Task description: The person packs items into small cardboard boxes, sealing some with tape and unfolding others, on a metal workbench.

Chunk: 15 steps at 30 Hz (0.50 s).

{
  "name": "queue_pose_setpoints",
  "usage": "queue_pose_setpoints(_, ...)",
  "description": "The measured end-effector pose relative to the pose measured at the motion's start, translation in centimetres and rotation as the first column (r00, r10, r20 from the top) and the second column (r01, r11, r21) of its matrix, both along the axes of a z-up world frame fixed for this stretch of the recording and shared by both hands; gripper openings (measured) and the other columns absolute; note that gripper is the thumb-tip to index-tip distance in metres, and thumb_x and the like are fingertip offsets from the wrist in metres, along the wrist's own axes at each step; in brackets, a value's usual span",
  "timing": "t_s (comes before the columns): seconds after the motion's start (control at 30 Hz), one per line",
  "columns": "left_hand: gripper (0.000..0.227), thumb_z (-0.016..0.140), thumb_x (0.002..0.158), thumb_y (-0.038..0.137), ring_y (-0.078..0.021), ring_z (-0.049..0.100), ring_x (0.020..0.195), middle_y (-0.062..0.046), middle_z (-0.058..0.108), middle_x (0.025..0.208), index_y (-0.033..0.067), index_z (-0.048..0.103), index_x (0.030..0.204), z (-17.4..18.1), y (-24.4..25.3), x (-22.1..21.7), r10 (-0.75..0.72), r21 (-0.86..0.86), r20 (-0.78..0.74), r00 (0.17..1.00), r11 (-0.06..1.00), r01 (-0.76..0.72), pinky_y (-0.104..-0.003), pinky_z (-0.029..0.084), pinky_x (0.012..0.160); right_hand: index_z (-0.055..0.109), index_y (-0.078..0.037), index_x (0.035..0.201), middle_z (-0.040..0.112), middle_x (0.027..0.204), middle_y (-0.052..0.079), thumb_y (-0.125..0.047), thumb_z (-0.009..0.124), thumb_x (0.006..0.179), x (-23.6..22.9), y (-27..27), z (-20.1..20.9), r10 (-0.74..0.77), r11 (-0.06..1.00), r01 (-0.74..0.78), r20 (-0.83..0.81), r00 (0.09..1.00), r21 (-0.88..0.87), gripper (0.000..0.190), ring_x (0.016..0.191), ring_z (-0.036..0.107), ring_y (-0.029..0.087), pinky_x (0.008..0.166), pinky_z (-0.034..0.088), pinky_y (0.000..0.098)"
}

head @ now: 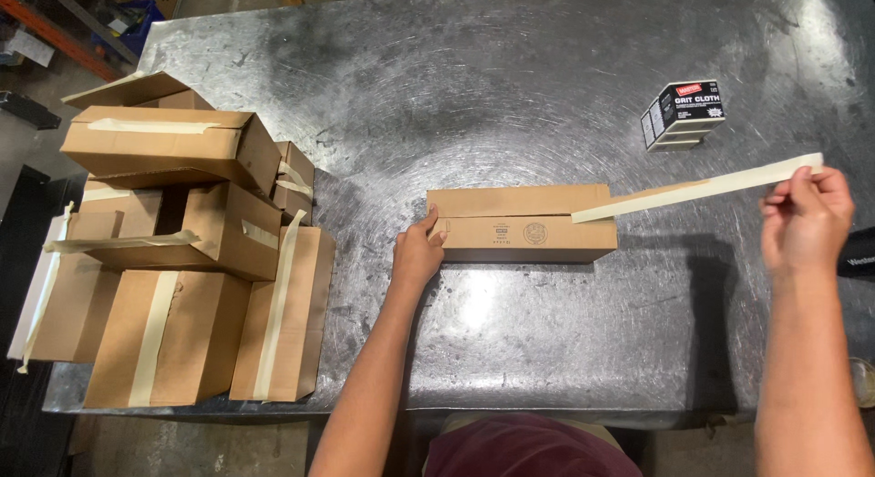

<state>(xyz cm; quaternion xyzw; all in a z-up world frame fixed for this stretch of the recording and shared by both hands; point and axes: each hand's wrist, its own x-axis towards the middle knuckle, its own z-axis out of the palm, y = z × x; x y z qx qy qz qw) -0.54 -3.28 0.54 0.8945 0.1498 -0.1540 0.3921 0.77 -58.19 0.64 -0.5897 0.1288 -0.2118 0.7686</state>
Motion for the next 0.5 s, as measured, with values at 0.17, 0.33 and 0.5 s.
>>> queue_pose_setpoints(0.17, 0.061, 0.064, 0.098, 0.024, -0.0481, 0.053, 0.131, -0.012, 0.066, 0.143, 0.0348, 0.051, 0.156, -0.8, 0.1, 0.3, -0.011, 0.038, 0.041, 0.999, 0.999, 0.010, -0.047, 0.045, 0.107, 0.052, -0.020, 0.107, 0.053, 0.086, -0.002, -0.019, 0.060, 0.128, -0.2, -4.0, -0.8, -0.088, 0.996, 0.087, 0.010, 0.996, 0.020, 0.023, 0.076, 0.051, 0.005, 0.067, 0.036, 0.0201)
queue_pose_setpoints(0.33, 0.061, 0.063, 0.098, 0.022, -0.0477, 0.051, 0.133, -0.007, 0.062, 0.149, 0.0320, 0.051, 0.157, -0.8, -0.2, 0.3, -0.029, 0.044, 0.045, 0.999, 0.999, 0.027, -0.047, 0.043, 0.111, 0.051, -0.024, 0.108, 0.052, 0.087, -0.004, -0.027, 0.061, 0.131, -0.1, -8.0, -2.3, -0.136, 0.991, 0.136, -0.004, 0.991, 0.012, 0.025, 0.078, 0.050, 0.003, 0.069, 0.037, 0.0194)
queue_pose_setpoints(0.5, 0.061, 0.062, 0.098, 0.022, -0.0472, 0.050, 0.136, -0.008, 0.060, 0.151, 0.0323, 0.051, 0.157, -0.2, -0.3, 0.1, -0.020, 0.020, 0.035, 0.999, 1.000, 0.019, -0.048, 0.043, 0.112, 0.060, -0.024, 0.094, 0.055, 0.091, -0.012, -0.042, 0.067, 0.122, 1.2, -19.6, -9.7, -0.244, 0.959, 0.252, -0.073, 0.967, 0.132, 0.034, 0.081, 0.051, -0.003, 0.072, 0.039, 0.0124)
